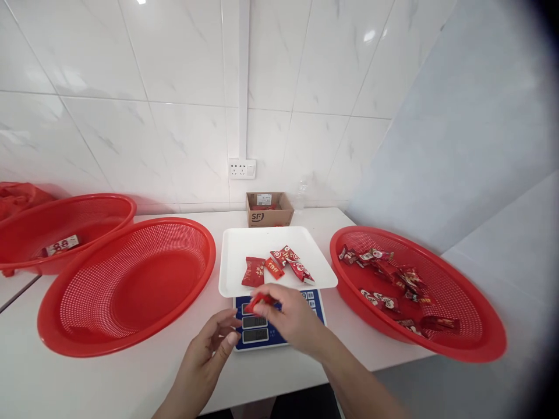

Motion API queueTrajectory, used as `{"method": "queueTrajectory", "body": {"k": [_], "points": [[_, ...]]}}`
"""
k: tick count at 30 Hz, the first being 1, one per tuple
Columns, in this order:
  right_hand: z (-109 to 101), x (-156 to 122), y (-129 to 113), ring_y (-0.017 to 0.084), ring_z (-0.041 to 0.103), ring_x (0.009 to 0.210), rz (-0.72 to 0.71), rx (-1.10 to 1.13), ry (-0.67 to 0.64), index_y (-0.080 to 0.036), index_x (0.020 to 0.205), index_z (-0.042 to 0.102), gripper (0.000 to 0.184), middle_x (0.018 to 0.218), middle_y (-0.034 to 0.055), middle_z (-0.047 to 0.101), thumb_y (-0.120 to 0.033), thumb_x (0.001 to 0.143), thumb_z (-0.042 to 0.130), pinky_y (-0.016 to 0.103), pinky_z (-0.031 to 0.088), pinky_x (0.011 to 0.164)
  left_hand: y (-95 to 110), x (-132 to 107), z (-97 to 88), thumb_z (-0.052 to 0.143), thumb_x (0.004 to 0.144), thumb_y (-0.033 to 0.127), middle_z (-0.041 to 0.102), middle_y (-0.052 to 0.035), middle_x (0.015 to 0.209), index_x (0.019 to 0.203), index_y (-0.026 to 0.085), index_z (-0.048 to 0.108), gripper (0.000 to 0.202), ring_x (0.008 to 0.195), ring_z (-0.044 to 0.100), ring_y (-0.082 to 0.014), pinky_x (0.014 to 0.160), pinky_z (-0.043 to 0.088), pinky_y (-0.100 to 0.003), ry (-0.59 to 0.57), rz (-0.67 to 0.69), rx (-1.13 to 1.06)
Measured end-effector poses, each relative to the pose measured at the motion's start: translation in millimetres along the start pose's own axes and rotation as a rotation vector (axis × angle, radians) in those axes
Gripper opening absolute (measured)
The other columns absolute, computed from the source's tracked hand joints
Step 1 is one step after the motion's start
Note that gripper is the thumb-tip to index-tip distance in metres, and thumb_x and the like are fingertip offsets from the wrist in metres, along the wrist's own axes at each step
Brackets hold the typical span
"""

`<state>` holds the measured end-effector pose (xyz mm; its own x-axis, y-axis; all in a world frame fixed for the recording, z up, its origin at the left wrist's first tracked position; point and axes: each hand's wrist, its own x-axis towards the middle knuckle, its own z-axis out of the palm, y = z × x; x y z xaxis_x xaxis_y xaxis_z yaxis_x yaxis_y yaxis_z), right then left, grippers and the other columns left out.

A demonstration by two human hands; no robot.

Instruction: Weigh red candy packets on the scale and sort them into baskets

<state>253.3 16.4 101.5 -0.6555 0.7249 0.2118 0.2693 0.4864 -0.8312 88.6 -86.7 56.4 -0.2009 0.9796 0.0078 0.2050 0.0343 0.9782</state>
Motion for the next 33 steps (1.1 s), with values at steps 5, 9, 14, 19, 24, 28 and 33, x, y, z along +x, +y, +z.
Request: {"method": "queueTrajectory", "body": {"k": [5,9,14,19,24,28,33], "points": [[17.7,-8.5,-19.0,0.012,0.058,0.087,-0.100,0.112,-0.020,-0.024,0.096,0.065,0.017,0.099,0.0023,0.059,-0.019,0.083,0.055,0.024,0.047,0.077,15.2,6.8,8.4,0.049,0.083,0.048,0.066,-0.0057,0.088,0.111,0.019,0.058,0.041,0.075,0.060,-0.0160,0.072,0.053,-0.031,-0.075,-0.060,-0.240],[16.8,-9.3,-15.1,0.013,0.057,0.096,-0.188,0.057,-0.096,-0.026,0.108,0.063,0.027,0.105,0.0036,0.058,-0.019,0.086,0.050,0.025,0.046,0.086,16.3,9.3,2.7,0.048,0.084,0.047,0.065,-0.0026,0.072,0.101,0.018,0.064,0.037,0.069,0.060,-0.0154,0.067,0.053,-0.029,-0.070,-0.050,-0.147],[-0.3,6.0,8.8,0.019,0.054,0.104,-0.117,-0.293,0.110,-0.020,0.113,0.060,0.029,0.112,0.0078,0.061,-0.026,0.088,0.046,0.034,0.043,0.092,12.5,15.6,-29.9,0.051,0.081,0.046,0.068,-0.0038,0.092,0.099,0.023,0.065,0.033,0.080,0.064,-0.0180,0.070,0.053,-0.028,0.307,0.174,0.319],[-19.6,30.1,34.1,0.025,0.053,0.102,0.077,-0.754,0.122,-0.016,0.111,0.061,0.030,0.107,0.0107,0.064,-0.022,0.087,0.044,0.039,0.041,0.088,14.5,25.0,-69.2,0.045,0.083,0.044,0.058,-0.0069,0.120,0.109,0.025,0.061,0.035,0.108,0.055,-0.0272,0.075,0.053,-0.037,0.570,0.153,0.818],[-16.7,37.8,37.5,0.027,0.054,0.098,0.151,-0.934,0.099,-0.016,0.108,0.061,0.029,0.101,0.0115,0.065,-0.027,0.085,0.048,0.039,0.041,0.082,7.4,22.0,-65.0,0.044,0.085,0.043,0.044,-0.0087,0.136,0.116,0.024,0.056,0.039,0.122,0.043,-0.0308,0.083,0.051,-0.043,0.503,0.225,0.881],[-18.0,40.4,35.9,0.027,0.056,0.093,0.174,-0.948,0.118,-0.016,0.104,0.061,0.026,0.095,0.0111,0.065,-0.023,0.083,0.048,0.039,0.042,0.079,1.9,19.3,-43.7,0.048,0.084,0.041,0.050,-0.0073,0.130,0.112,0.026,0.059,0.033,0.122,0.045,-0.0277,0.092,0.047,-0.044,0.407,0.336,0.752],[-23.0,27.3,23.4,0.026,0.057,0.089,0.147,-0.791,0.281,-0.015,0.103,0.058,0.025,0.095,0.0110,0.065,-0.020,0.081,0.049,0.040,0.042,0.079,17.6,24.7,-12.3,0.047,0.085,0.040,0.062,-0.0075,0.115,0.111,0.025,0.059,0.032,0.107,0.057,-0.0231,0.087,0.050,-0.038,0.170,0.253,0.506]]}}
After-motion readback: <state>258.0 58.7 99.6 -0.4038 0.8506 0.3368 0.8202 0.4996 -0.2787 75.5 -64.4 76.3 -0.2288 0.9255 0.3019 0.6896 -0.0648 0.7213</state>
